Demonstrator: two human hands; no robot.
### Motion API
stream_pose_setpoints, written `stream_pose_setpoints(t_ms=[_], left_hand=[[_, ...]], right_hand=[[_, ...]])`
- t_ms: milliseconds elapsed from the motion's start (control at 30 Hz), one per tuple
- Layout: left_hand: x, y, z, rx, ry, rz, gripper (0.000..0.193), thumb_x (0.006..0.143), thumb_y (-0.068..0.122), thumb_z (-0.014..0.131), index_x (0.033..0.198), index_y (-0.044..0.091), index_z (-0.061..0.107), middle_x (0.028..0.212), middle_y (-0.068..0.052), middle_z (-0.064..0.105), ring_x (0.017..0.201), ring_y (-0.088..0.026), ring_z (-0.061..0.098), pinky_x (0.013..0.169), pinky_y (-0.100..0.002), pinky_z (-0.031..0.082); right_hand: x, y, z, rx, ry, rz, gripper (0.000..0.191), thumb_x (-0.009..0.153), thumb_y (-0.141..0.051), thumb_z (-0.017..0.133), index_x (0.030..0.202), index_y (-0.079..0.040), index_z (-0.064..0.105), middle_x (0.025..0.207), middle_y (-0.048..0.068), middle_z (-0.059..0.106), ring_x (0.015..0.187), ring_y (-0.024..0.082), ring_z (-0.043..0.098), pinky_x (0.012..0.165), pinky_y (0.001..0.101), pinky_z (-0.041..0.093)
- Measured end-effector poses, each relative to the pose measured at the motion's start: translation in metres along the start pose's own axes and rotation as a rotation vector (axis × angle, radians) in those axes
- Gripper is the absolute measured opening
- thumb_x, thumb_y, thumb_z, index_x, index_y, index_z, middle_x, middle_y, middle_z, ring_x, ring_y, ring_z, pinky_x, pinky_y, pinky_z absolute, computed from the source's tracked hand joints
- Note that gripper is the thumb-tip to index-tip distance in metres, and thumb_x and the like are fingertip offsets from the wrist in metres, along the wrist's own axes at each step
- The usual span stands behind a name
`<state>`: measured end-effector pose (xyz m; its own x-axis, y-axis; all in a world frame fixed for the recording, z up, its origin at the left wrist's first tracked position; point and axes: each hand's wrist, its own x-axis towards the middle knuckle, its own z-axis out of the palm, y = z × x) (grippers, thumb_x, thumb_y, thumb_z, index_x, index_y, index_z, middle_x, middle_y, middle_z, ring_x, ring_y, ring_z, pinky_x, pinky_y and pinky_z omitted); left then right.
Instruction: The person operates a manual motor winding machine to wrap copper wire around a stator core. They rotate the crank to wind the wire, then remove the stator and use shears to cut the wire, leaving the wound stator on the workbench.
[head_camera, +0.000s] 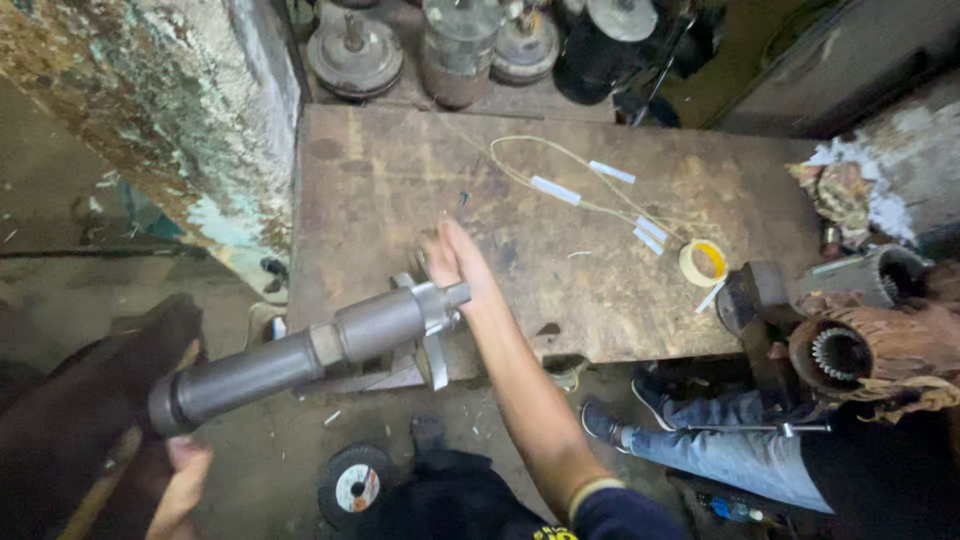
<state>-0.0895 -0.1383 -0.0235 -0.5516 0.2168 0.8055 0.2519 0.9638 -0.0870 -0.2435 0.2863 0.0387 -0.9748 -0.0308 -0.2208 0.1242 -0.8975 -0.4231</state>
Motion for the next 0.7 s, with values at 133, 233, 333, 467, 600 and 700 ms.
stream_pose_setpoints(t_ms=[133, 233, 333, 467, 600, 700], left_hand=[[0.001, -0.005, 0.003, 0.0, 0.0, 0.007, 0.043, 0.087, 0.015, 0.073, 0.127, 0.0, 0.067, 0.123, -0.015, 0.069, 0.113, -0.028, 0.067, 0.104, -0.04, 0.056], [0.004, -0.001, 0.012, -0.025, 0.0, 0.014, 0.042, 0.087, 0.016, 0.072, 0.126, 0.0, 0.067, 0.123, -0.016, 0.069, 0.112, -0.029, 0.067, 0.104, -0.04, 0.056], [0.004, 0.003, 0.02, -0.024, 0.013, 0.01, 0.041, 0.088, 0.017, 0.071, 0.125, 0.0, 0.068, 0.122, -0.016, 0.069, 0.112, -0.03, 0.068, 0.104, -0.04, 0.057], [-0.003, -0.005, 0.018, -0.021, 0.014, 0.022, 0.04, 0.088, 0.017, 0.07, 0.124, 0.0, 0.068, 0.122, -0.016, 0.07, 0.112, -0.03, 0.068, 0.104, -0.04, 0.057], [-0.009, -0.01, 0.014, -0.007, 0.019, 0.015, 0.039, 0.089, 0.018, 0.069, 0.124, -0.001, 0.069, 0.121, -0.017, 0.07, 0.112, -0.031, 0.068, 0.104, -0.041, 0.057], [-0.009, -0.004, 0.015, -0.011, 0.009, 0.01, 0.039, 0.089, 0.019, 0.068, 0.123, -0.001, 0.069, 0.12, -0.017, 0.07, 0.111, -0.032, 0.068, 0.104, -0.041, 0.057]], right_hand=[[-0.038, -0.071, 0.026, -0.056, -0.544, -0.17, 0.012, 0.105, -0.02, 0.067, 0.113, -0.012, 0.063, 0.092, -0.003, 0.066, 0.079, 0.015, 0.06, 0.071, 0.0267, 0.047], [-0.189, -0.059, -0.044, -0.075, -0.665, -0.183, 0.011, 0.105, -0.021, 0.065, 0.112, -0.012, 0.063, 0.088, -0.002, 0.064, 0.075, 0.013, 0.059, 0.066, 0.026, 0.047], [-0.183, -0.006, -0.091, 0.04, -0.337, 0.114, 0.011, 0.106, -0.022, 0.064, 0.11, -0.012, 0.062, 0.084, -0.002, 0.062, 0.07, 0.012, 0.058, 0.06, 0.0253, 0.047], [0.001, -0.005, -0.03, -0.04, -0.096, 0.062, 0.012, 0.107, -0.024, 0.062, 0.109, -0.012, 0.061, 0.078, -0.002, 0.06, 0.064, 0.011, 0.057, 0.053, 0.0244, 0.046], [-0.03, -0.081, 0.012, -0.115, -0.535, -0.149, 0.016, 0.115, -0.026, 0.055, 0.115, -0.011, 0.061, 0.082, -0.002, 0.057, 0.073, 0.009, 0.054, 0.066, 0.0236, 0.045], [-0.178, -0.079, -0.042, -0.083, -0.647, -0.21, 0.019, 0.118, -0.023, 0.051, 0.118, -0.01, 0.065, 0.09, 0.001, 0.064, 0.083, 0.012, 0.06, 0.073, 0.0249, 0.048]])
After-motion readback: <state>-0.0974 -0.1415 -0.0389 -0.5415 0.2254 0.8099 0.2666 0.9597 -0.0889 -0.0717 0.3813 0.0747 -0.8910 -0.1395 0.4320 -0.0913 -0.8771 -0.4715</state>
